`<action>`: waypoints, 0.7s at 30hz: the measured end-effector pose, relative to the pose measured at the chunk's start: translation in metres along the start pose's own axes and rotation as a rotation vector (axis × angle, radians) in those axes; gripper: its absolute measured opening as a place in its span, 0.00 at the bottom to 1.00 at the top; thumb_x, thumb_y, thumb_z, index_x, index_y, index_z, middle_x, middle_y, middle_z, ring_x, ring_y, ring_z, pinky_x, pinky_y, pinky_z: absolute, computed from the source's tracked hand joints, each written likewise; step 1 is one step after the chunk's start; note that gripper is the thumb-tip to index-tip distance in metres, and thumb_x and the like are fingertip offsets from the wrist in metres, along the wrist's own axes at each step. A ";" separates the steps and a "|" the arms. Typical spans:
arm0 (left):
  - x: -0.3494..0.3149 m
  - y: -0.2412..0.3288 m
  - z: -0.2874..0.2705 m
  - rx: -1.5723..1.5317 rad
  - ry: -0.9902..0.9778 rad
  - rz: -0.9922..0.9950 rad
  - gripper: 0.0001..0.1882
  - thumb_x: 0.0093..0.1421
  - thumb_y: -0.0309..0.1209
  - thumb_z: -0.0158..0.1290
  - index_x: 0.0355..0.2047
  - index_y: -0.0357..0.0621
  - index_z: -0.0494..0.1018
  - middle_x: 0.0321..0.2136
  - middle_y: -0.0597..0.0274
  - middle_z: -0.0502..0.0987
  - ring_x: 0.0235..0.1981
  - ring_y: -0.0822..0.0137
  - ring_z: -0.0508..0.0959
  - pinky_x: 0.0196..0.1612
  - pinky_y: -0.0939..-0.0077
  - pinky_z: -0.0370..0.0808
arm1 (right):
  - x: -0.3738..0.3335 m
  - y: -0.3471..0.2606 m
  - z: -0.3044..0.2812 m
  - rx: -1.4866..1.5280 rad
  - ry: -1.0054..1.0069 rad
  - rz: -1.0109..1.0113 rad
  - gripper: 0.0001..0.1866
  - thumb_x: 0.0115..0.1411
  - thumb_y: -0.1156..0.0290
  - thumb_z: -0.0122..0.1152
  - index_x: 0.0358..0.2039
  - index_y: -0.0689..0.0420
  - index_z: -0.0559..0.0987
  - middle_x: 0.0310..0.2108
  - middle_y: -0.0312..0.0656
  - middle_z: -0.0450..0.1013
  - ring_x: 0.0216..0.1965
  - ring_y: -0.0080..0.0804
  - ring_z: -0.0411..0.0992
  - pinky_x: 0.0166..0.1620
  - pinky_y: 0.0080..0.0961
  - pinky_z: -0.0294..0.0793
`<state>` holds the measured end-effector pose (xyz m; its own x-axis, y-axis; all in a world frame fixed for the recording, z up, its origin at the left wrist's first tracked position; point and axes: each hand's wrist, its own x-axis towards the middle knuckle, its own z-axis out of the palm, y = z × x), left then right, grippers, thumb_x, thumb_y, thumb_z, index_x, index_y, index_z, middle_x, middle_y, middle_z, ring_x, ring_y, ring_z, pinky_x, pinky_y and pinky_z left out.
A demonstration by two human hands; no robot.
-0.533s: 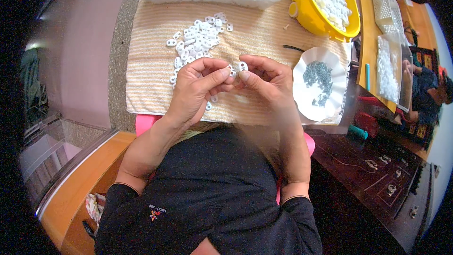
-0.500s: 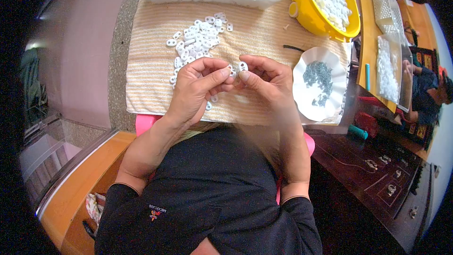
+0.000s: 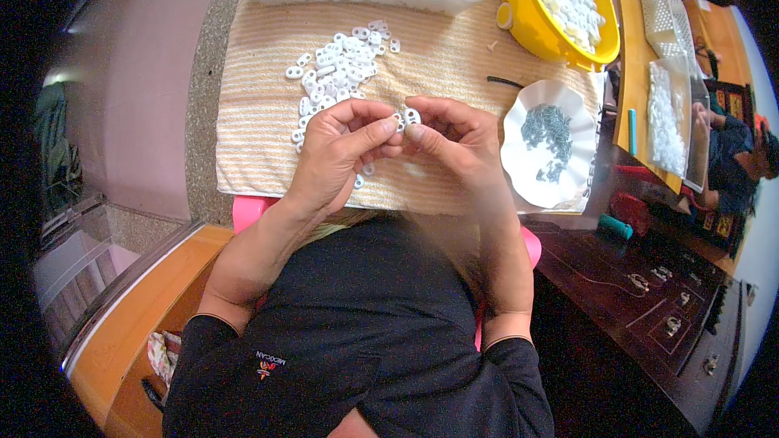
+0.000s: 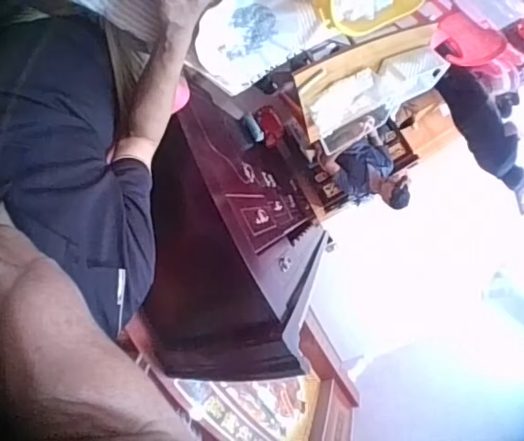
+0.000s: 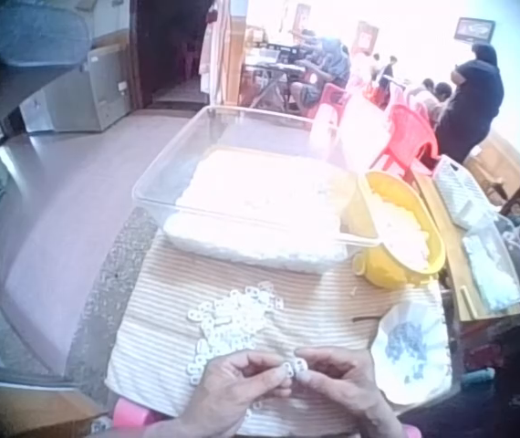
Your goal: Assembling small white plastic components by manually inserting metal pins into them.
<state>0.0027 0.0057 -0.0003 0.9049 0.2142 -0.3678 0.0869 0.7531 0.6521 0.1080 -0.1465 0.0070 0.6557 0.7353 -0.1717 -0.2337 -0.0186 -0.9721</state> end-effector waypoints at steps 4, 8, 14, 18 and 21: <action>0.000 0.000 0.000 -0.001 -0.002 -0.004 0.08 0.59 0.25 0.56 0.38 0.37 0.74 0.30 0.60 0.78 0.30 0.73 0.79 0.36 0.81 0.78 | 0.000 0.000 0.000 0.017 -0.011 0.002 0.17 0.58 0.79 0.59 0.48 0.67 0.74 0.36 0.43 0.76 0.36 0.26 0.75 0.40 0.21 0.76; 0.000 0.000 0.001 -0.015 -0.012 0.000 0.08 0.59 0.25 0.56 0.38 0.36 0.74 0.31 0.60 0.78 0.30 0.73 0.79 0.37 0.80 0.79 | 0.000 -0.001 0.000 0.005 -0.019 0.014 0.17 0.58 0.79 0.59 0.49 0.67 0.74 0.36 0.42 0.76 0.36 0.26 0.75 0.40 0.20 0.76; 0.000 0.001 0.002 -0.018 -0.021 0.003 0.08 0.59 0.25 0.56 0.38 0.36 0.73 0.31 0.59 0.79 0.30 0.73 0.79 0.37 0.80 0.79 | 0.000 -0.002 0.001 0.032 -0.016 0.032 0.17 0.58 0.78 0.60 0.48 0.66 0.74 0.36 0.42 0.77 0.35 0.25 0.75 0.40 0.19 0.75; -0.001 0.002 0.003 -0.024 -0.025 0.006 0.08 0.59 0.25 0.56 0.38 0.36 0.74 0.30 0.59 0.79 0.30 0.73 0.79 0.36 0.81 0.79 | 0.000 -0.001 0.001 0.051 -0.013 0.027 0.17 0.58 0.78 0.60 0.48 0.66 0.74 0.36 0.42 0.77 0.35 0.25 0.75 0.39 0.19 0.75; -0.002 0.003 0.004 -0.012 -0.013 0.006 0.08 0.58 0.26 0.57 0.37 0.37 0.74 0.29 0.60 0.79 0.29 0.74 0.79 0.33 0.84 0.77 | 0.000 0.001 0.000 0.042 -0.018 0.022 0.17 0.58 0.78 0.60 0.48 0.66 0.74 0.36 0.42 0.77 0.34 0.24 0.75 0.38 0.19 0.76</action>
<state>0.0033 0.0046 0.0050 0.9105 0.2108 -0.3557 0.0767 0.7593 0.6462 0.1082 -0.1463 0.0058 0.6371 0.7470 -0.1899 -0.2779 -0.0071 -0.9606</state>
